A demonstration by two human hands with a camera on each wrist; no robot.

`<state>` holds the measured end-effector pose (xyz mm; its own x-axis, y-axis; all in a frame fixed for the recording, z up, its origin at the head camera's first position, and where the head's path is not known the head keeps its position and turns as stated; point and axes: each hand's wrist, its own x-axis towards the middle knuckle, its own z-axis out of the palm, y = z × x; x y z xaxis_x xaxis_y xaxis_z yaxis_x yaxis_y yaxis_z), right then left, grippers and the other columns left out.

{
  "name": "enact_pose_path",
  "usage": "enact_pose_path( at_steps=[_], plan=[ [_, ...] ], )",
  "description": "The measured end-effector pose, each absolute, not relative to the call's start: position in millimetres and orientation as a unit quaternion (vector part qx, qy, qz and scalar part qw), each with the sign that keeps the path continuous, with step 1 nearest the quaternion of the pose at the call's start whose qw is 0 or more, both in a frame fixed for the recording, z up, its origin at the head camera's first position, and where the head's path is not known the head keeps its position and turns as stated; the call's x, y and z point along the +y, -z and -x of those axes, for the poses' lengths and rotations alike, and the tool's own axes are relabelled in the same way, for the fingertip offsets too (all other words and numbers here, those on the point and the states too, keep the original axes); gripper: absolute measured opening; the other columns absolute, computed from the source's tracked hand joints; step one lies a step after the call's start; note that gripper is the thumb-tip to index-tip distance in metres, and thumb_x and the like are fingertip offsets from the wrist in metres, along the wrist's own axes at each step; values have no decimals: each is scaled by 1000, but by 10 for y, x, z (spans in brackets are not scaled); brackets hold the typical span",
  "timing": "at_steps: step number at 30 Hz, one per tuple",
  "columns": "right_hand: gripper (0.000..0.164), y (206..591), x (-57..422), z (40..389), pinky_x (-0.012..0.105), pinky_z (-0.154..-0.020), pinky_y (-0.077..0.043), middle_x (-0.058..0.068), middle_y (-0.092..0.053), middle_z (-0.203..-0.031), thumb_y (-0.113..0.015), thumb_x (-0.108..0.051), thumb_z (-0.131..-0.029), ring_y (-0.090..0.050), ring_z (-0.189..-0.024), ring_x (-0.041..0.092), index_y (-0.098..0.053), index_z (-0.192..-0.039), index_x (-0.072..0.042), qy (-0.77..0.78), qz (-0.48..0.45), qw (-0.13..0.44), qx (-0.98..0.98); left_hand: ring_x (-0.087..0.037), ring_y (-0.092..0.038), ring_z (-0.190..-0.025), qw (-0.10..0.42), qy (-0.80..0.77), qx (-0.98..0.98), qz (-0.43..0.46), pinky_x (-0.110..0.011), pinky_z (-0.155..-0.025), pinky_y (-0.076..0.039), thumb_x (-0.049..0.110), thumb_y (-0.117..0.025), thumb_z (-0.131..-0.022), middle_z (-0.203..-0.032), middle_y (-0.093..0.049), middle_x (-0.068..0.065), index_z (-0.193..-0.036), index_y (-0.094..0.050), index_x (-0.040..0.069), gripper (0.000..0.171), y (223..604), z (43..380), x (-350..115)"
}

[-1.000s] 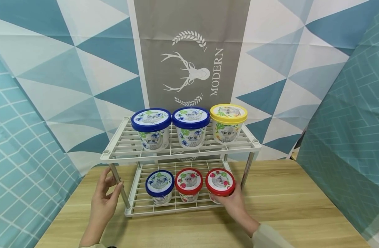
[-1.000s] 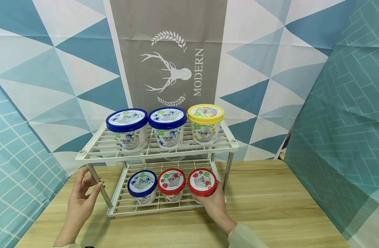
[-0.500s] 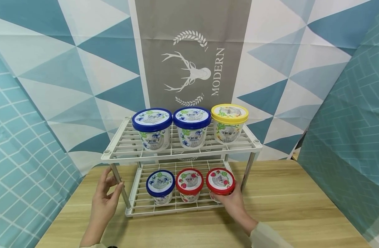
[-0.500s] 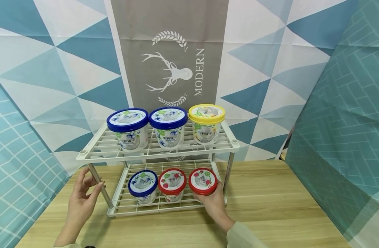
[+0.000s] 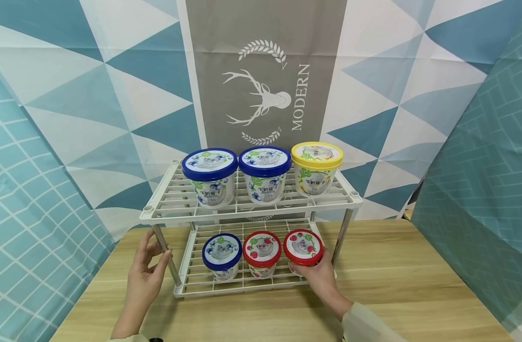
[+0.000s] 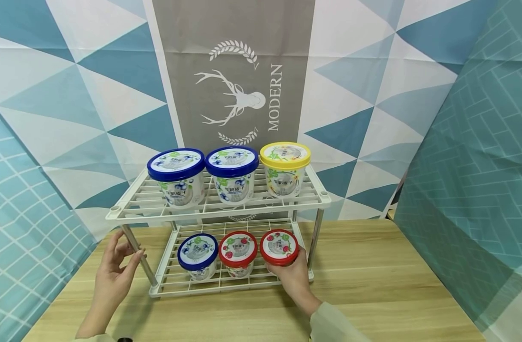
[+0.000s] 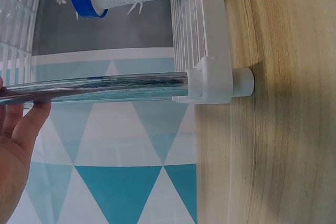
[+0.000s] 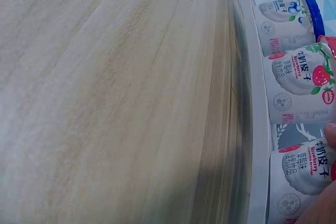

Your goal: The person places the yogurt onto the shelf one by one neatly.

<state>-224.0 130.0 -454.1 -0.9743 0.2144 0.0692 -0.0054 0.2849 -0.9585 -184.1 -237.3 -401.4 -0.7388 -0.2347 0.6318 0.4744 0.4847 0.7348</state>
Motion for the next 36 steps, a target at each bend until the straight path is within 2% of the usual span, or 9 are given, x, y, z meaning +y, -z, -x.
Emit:
enact_pose_path(
  at_steps=[17, 29, 36],
  plan=[
    [95, 4546, 1266, 2279, 50, -102, -41, 25, -43, -132, -85, -24, -67, -46, -122, 37, -25, -135, 6, -597, 57, 101, -794, 13, -54, -90, 359, 499, -784, 85, -2, -68, -46, -17, -58, -82, -99, -53, 22, -143, -34, 7, 70, 4023, 1848, -2377],
    [98, 4559, 1293, 2294, 50, -103, -40, 23, -42, -133, -86, -25, -66, -44, -124, 37, -24, -137, 4, -590, 36, 90, -802, 13, -55, -90, 357, 502, -785, 74, -3, -67, -46, -16, -58, -82, -99, -53, 22, -144, -34, 8, 70, 4020, 1843, -2372],
    [100, 4564, 1350, 2263, 49, -106, -37, 22, -41, -135, -86, -19, -66, -42, -128, 37, -22, -139, 3, -581, 9, 62, -811, 13, -55, -90, 358, 502, -783, 79, -3, -68, -46, -17, -58, -82, -100, -53, 22, -144, -34, 8, 70, 4018, 1846, -2373]
  ],
)
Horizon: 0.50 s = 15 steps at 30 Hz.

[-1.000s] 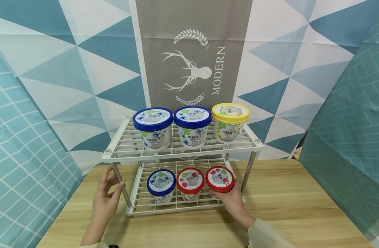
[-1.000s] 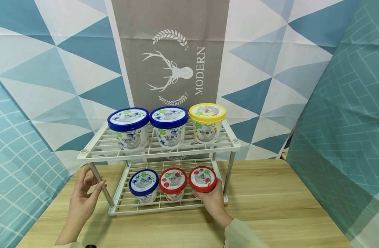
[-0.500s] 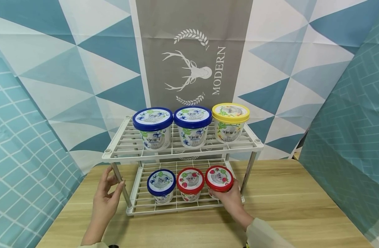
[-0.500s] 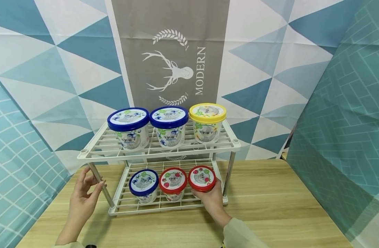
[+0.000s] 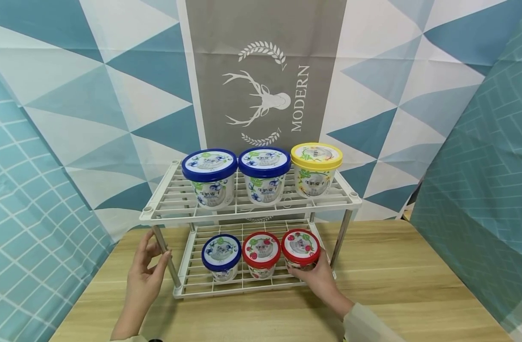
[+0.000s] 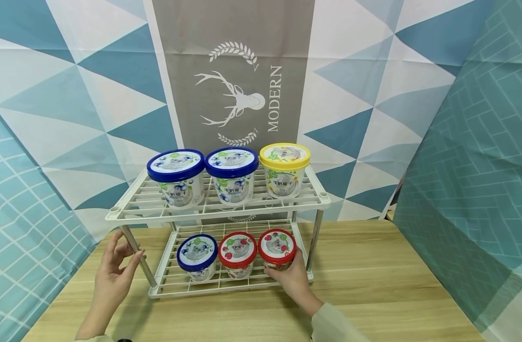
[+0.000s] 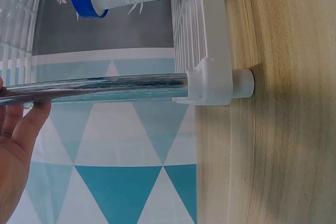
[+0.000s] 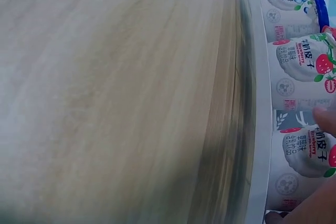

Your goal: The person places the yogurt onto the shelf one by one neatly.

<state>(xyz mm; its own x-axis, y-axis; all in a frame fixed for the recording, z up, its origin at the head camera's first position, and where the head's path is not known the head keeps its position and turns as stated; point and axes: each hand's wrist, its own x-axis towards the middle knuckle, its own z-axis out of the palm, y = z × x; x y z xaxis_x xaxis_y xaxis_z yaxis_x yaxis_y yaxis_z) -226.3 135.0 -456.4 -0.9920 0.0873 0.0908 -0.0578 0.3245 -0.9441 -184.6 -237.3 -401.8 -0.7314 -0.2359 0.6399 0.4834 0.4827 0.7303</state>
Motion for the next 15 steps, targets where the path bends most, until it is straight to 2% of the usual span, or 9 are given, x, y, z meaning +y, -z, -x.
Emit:
enact_pose_path(
  at_steps=[15],
  plan=[
    [94, 4606, 1386, 2258, 48, -104, -39, 24, -44, -133, -85, -21, -68, -45, -126, 38, -26, -137, 5, -575, 8, 67, -815, 12, -54, -90, 354, 505, -783, 81, -3, -68, -47, -17, -57, -83, -100, -53, 21, -144, -33, 8, 71, 4026, 1847, -2374]
  ],
)
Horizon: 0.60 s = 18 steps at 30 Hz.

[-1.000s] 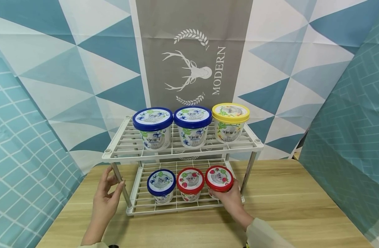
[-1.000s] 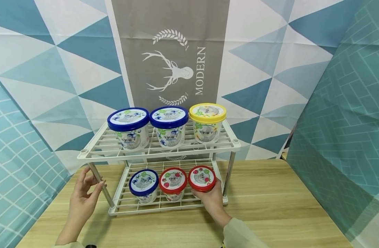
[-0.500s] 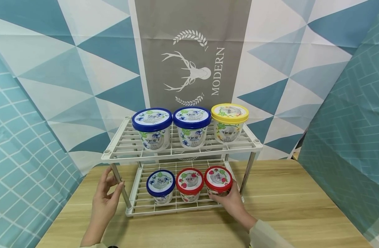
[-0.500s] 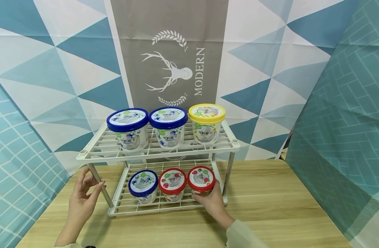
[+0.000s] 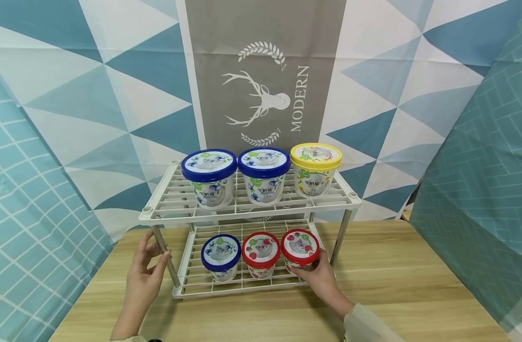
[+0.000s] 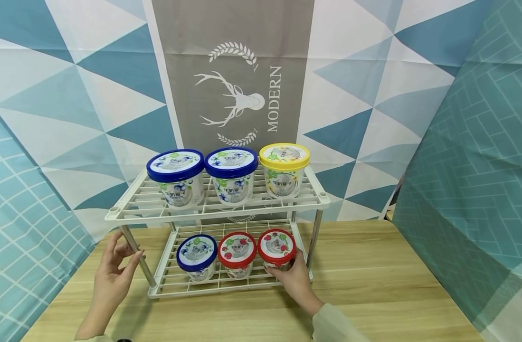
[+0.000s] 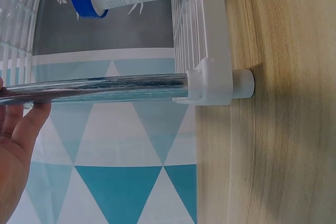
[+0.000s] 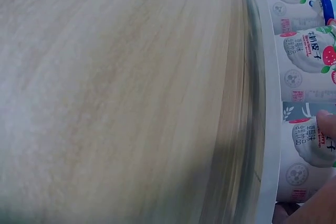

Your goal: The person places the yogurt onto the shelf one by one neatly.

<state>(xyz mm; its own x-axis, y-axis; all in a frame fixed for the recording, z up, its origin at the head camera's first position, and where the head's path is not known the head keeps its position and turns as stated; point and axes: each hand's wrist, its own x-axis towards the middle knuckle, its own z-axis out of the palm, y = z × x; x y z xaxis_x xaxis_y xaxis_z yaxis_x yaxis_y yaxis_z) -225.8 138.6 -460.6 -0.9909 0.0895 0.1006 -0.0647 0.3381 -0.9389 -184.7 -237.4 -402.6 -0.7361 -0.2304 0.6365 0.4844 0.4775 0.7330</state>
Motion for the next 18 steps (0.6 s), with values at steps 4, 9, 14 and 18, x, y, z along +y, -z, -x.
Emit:
enact_pose_path(
  at_steps=[4, 9, 14, 18],
  plan=[
    [92, 4616, 1404, 2266, 47, -102, -41, 24, -46, -131, -84, -23, -68, -47, -123, 36, -28, -136, 5, -561, 7, 66, -825, 12, -54, -91, 351, 505, -785, 74, -3, -68, -46, -16, -58, -83, -100, -52, 22, -144, -33, 9, 71, 4030, 1842, -2376],
    [88, 4623, 1433, 2285, 39, -94, -48, 20, -49, -126, -84, -25, -69, -51, -115, 30, -32, -134, 3, -548, 3, 61, -834, 12, -54, -92, 355, 501, -785, 85, -3, -68, -47, -17, -58, -82, -101, -52, 21, -144, -33, 8, 71, 4031, 1844, -2382],
    [83, 4615, 1451, 2292, 38, -91, -50, 20, -50, -125, -82, -22, -71, -52, -114, 30, -34, -134, 2, -553, -6, 56, -831, 12, -54, -92, 356, 498, -786, 83, -2, -69, -46, -16, -58, -83, -100, -53, 22, -144, -33, 8, 70, 4029, 1852, -2382],
    [79, 4611, 1453, 2292, 40, -90, -51, 20, -51, -127, -81, -20, -72, -53, -115, 32, -37, -134, 0, -562, -6, 46, -826, 12, -54, -91, 357, 494, -788, 81, -2, -69, -46, -16, -58, -82, -100, -53, 21, -144, -33, 8, 71, 4034, 1851, -2383]
  ],
)
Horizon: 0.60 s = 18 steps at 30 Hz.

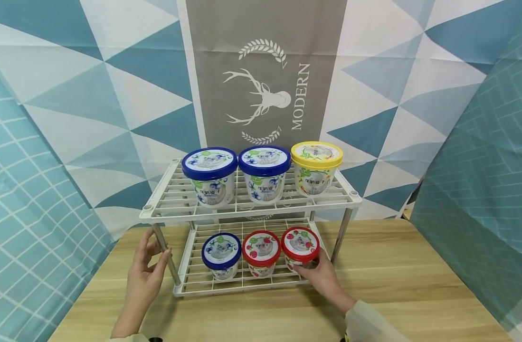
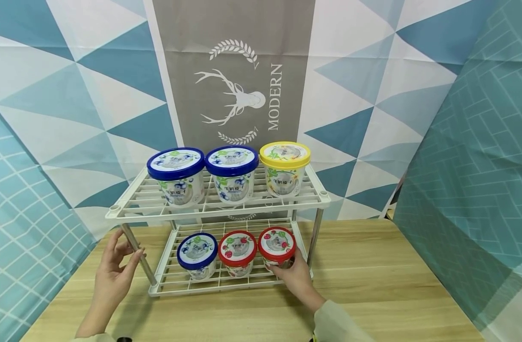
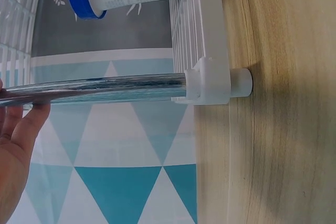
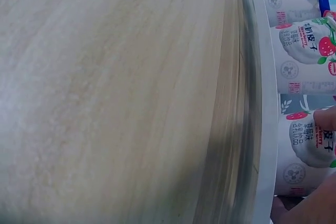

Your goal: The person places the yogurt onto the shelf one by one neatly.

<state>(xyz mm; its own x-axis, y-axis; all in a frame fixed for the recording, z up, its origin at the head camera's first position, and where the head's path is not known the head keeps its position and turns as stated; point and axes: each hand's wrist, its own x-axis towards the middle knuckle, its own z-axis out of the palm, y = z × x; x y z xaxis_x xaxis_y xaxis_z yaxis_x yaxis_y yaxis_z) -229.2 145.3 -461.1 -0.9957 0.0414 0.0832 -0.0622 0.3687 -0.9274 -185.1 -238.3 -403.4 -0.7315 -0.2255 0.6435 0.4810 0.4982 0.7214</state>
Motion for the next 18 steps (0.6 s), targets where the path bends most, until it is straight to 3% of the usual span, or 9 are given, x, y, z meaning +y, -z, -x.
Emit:
enact_pose_path(
  at_steps=[6, 13, 16, 18],
  plan=[
    [77, 4582, 1467, 2258, 33, -85, -52, 17, -54, -127, -81, -20, -72, -55, -112, 29, -40, -135, -3, -574, 0, 39, -818, 12, -54, -91, 359, 496, -786, 80, -2, -69, -46, -17, -58, -82, -102, -53, 22, -144, -33, 8, 71, 4042, 1870, -2385],
    [80, 4512, 1536, 2106, 48, -103, -40, 25, -49, -133, -77, -14, -77, -48, -123, 39, -32, -140, 5, -593, -8, 66, -803, 9, -55, -94, 356, 513, -778, 66, -3, -76, -46, -17, -57, -83, -102, -54, 20, -144, -34, 9, 70, 4028, 1832, -2361],
    [75, 4465, 1588, 2001, 49, -106, -37, 27, -46, -134, -73, -13, -81, -44, -125, 41, -30, -140, 5, -587, 2, 68, -807, 7, -54, -100, 350, 524, -774, 54, -4, -81, -45, -16, -57, -83, -104, -55, 19, -144, -35, 11, 70, 4014, 1792, -2348],
    [68, 4432, 1620, 1937, 46, -105, -38, 26, -47, -132, -70, -12, -84, -47, -123, 39, -33, -139, 4, -583, 9, 77, -809, 7, -50, -107, 347, 523, -777, 44, -5, -87, -43, -14, -57, -84, -115, -52, 20, -145, -35, 12, 70, 4008, 1759, -2334]
  ],
)
